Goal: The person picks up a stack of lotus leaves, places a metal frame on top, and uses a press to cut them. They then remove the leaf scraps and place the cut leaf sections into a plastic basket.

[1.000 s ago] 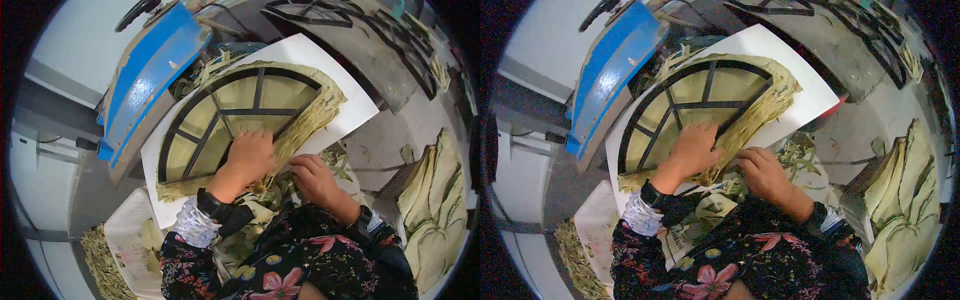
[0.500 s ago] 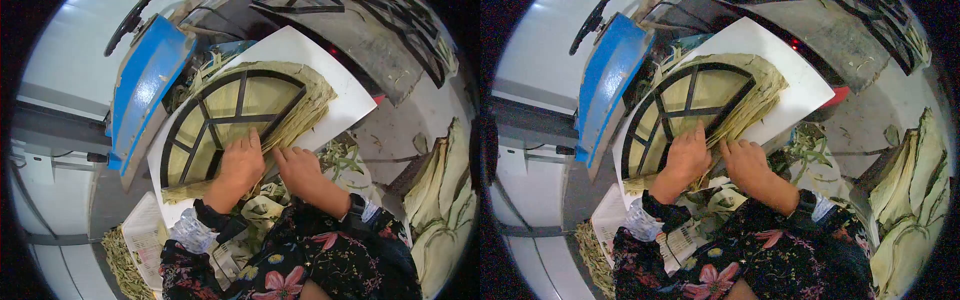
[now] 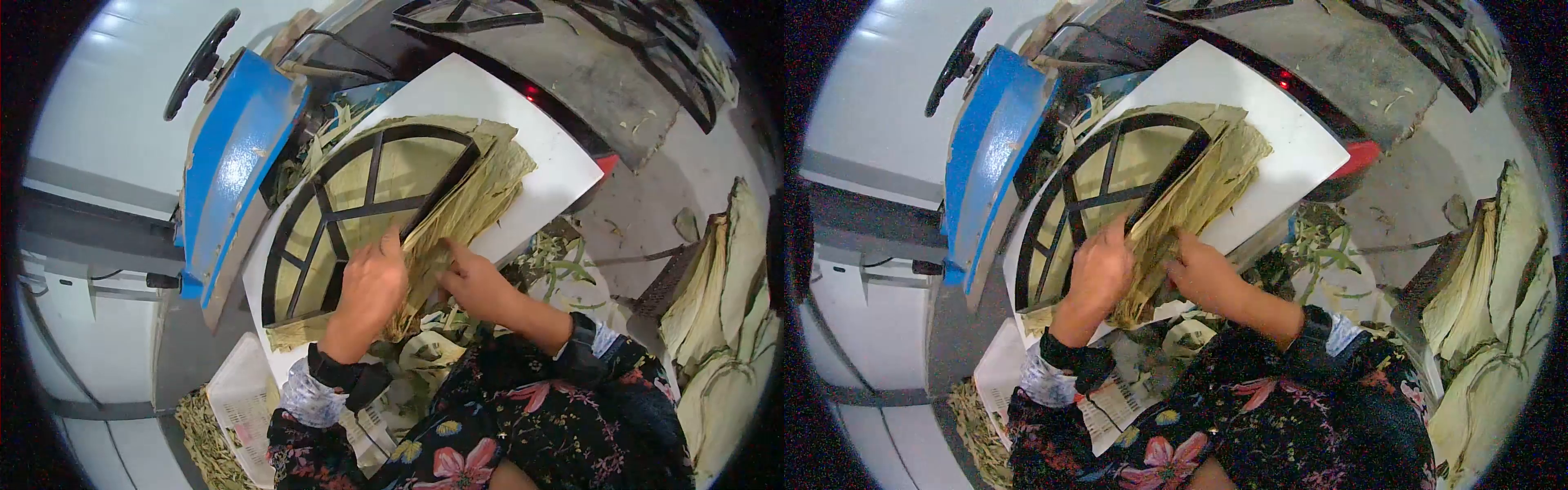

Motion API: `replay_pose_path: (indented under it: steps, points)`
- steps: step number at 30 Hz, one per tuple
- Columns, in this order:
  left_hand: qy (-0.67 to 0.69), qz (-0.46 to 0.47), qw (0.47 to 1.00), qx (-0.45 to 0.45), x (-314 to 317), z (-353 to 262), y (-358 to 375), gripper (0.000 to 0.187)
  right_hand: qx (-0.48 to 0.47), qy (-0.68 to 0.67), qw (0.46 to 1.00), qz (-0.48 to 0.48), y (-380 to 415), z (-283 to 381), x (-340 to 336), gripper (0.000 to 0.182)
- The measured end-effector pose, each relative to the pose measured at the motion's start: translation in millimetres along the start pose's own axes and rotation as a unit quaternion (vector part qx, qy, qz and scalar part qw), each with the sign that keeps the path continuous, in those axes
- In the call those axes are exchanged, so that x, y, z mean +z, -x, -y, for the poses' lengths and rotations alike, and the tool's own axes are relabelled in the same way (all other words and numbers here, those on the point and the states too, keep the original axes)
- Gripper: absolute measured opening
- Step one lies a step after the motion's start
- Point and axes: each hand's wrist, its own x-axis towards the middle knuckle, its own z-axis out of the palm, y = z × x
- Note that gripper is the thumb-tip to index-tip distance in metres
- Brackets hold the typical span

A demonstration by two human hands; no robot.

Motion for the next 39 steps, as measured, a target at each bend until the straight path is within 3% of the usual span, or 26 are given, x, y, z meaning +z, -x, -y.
replay_pose_path:
  steps: [1, 4, 8, 11, 13, 20, 23, 25, 29, 31, 34, 38, 39]
  points:
    - [0.026, 0.025, 0.999, -0.031, -1, 1, 0, 0.041, 0.055, -0.19, 0.98, -0.005, -1, 3, 2, 0.043]
    - [0.031, 0.006, 0.999, -0.012, -11, -1, -1, 0.037, 0.132, -0.289, 0.948, 0.02, -3, 13, 2, 0.042]
    - [0.048, -0.004, 0.999, -0.005, -14, 5, -3, 0.035, 0.129, -0.256, 0.958, 0.009, -12, 23, -2, 0.045]
    - [0.066, 0.007, 0.998, -0.012, -17, 8, -2, 0.035, 0.102, -0.206, 0.973, 0.0, -24, 19, -3, 0.036]
    - [0.062, 0.066, 0.994, -0.055, -19, 7, -4, 0.033, 0.184, -0.285, 0.939, 0.053, -34, 20, -3, 0.026]
    - [0.073, 0.078, 0.99, -0.088, -13, 3, -7, 0.029, 0.246, -0.249, 0.936, 0.036, -36, 30, -7, 0.019]
    - [0.049, 0.107, 0.991, -0.058, 3, 0, -9, 0.028, 0.235, -0.324, 0.916, 0.004, -39, 15, 6, 0.017]
    - [-0.013, 0.053, 0.997, -0.049, 18, -3, -10, 0.041, 0.216, -0.324, 0.921, 0.004, -38, 11, 7, 0.017]
    - [-0.046, 0.045, 0.997, -0.031, 26, -8, -6, 0.049, 0.202, -0.291, 0.935, 0.023, -36, 5, 7, 0.019]
    - [-0.049, 0.027, 0.998, 0.01, 21, -9, -1, 0.066, 0.173, -0.254, 0.951, 0.045, -27, 6, 4, 0.021]
    - [-0.041, 0.061, 0.997, 0.029, 15, -9, -2, 0.072, 0.105, -0.162, 0.981, 0.0, -10, 7, 3, 0.024]
    - [-0.038, 0.052, 0.997, 0.032, 24, -6, -2, 0.066, 0.144, -0.209, 0.967, -0.001, 7, 18, -3, 0.031]
    - [-0.016, 0.096, 0.995, 0.004, 21, -7, -3, 0.069, 0.147, -0.216, 0.965, 0.003, 10, 19, -4, 0.032]
